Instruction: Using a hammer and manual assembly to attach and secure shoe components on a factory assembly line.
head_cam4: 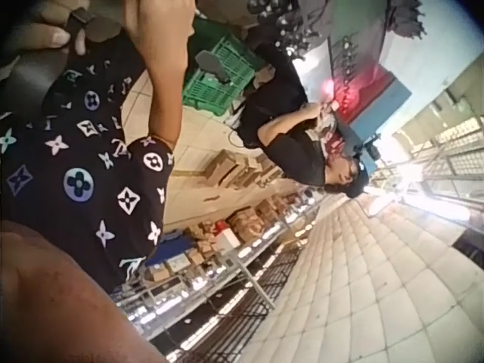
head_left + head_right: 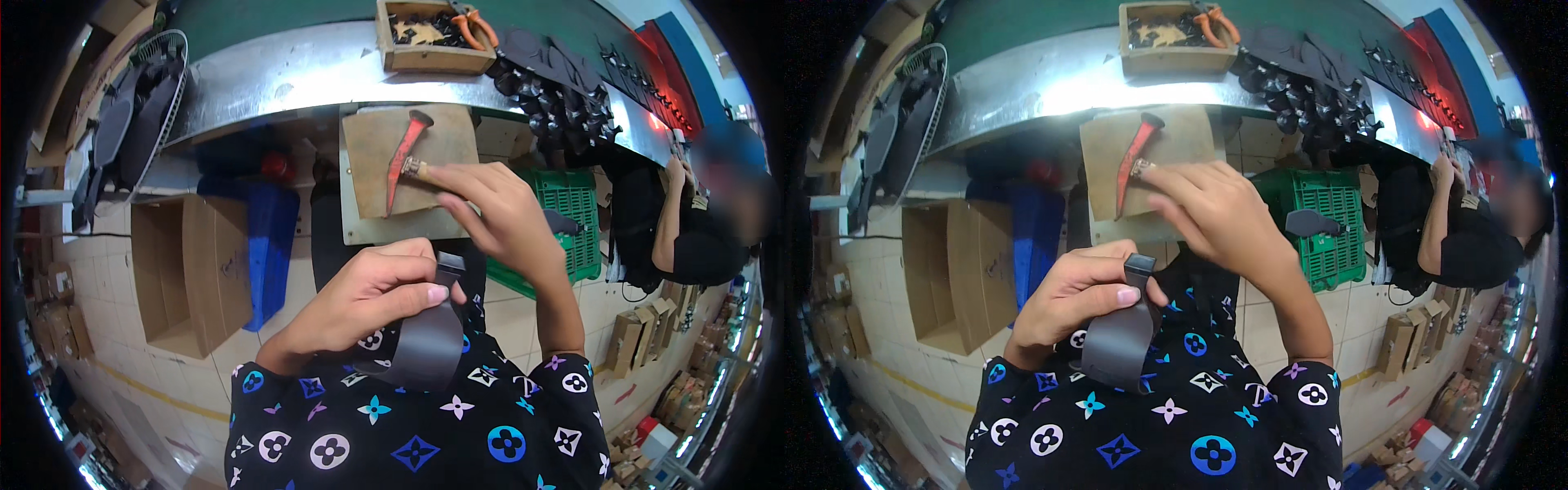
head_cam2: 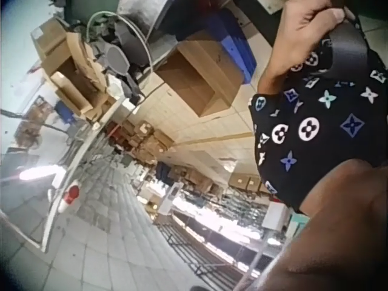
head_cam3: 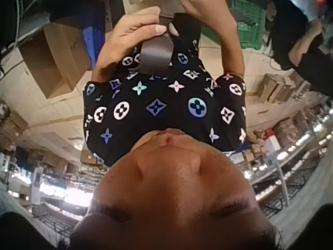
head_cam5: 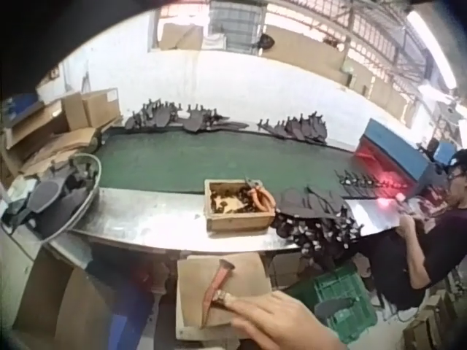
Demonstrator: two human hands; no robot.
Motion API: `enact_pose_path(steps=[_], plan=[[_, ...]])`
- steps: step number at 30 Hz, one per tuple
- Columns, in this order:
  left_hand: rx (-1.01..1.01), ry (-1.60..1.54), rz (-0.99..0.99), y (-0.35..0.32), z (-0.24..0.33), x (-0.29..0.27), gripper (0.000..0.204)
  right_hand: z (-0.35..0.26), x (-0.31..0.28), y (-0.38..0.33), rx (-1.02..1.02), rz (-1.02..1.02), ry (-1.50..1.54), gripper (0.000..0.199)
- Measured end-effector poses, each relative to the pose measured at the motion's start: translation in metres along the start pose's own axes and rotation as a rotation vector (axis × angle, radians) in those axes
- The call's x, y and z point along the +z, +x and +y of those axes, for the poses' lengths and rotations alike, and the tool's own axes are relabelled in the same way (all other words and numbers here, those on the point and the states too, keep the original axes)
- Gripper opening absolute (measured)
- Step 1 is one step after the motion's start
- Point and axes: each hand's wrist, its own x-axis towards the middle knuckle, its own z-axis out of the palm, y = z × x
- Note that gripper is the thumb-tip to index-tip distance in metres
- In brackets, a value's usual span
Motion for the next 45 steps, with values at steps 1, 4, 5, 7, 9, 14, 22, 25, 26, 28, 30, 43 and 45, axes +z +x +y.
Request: enact_pose_path(steps=[1, 4, 5, 7, 9, 14, 22, 25, 26, 28, 30, 43, 45], plan=[[0.023, 0.026, -0.058, -0.001, 0.002, -0.001, 0.022, -0.008, -0.013, -0.003, -0.024, -0.028, 0.253, 0.030], [0.172, -0.033, -0.114, -0.001, -0.015, 0.005, 0.025, -0.021, -0.022, -0.007, -0.227, -0.128, 0.730, 0.036], [0.106, -0.085, -0.218, 0.000, -0.016, 0.004, 0.025, -0.021, -0.025, -0.007, -0.213, -0.143, 0.731, 0.036], [0.005, -0.131, -0.387, 0.003, -0.013, 0.003, 0.026, -0.021, -0.035, -0.006, -0.302, -0.272, 0.848, 0.030], [0.008, -0.185, -0.457, 0.006, -0.017, 0.005, 0.025, -0.025, -0.038, -0.008, -0.360, -0.251, 0.794, 0.030], [-0.003, -0.267, -0.612, 0.010, -0.020, 0.007, 0.024, -0.030, -0.042, -0.001, -0.542, -0.302, 0.642, 0.036], [0.103, 0.040, -0.620, 0.007, 0.004, 0.000, 0.016, -0.038, -0.041, -0.005, -0.594, -0.186, 0.679, 0.035], [0.126, 0.160, -0.501, 0.004, 0.006, -0.008, 0.016, -0.023, -0.029, -0.005, -0.569, -0.222, 0.702, 0.034], [0.159, 0.205, -0.466, 0.016, 0.004, -0.014, 0.016, -0.010, -0.033, -0.008, -0.486, -0.242, 0.655, 0.039], [0.230, 0.376, 0.089, 0.008, 0.002, -0.028, 0.016, 0.013, -0.038, -0.004, -0.268, -0.170, 0.301, 0.051], [0.220, 0.404, 0.807, 0.005, 0.023, -0.041, 0.017, 0.052, -0.027, -0.017, 0.016, 0.011, -0.091, 0.047], [-0.394, 1.306, 2.092, -0.117, 0.052, -0.380, 0.078, 0.250, -0.114, 0.014, 0.573, 0.639, -0.526, 0.023], [-0.368, 1.485, 2.016, -0.121, 0.051, -0.361, 0.084, 0.187, -0.129, 0.041, 0.086, 0.715, -0.668, 0.020]])
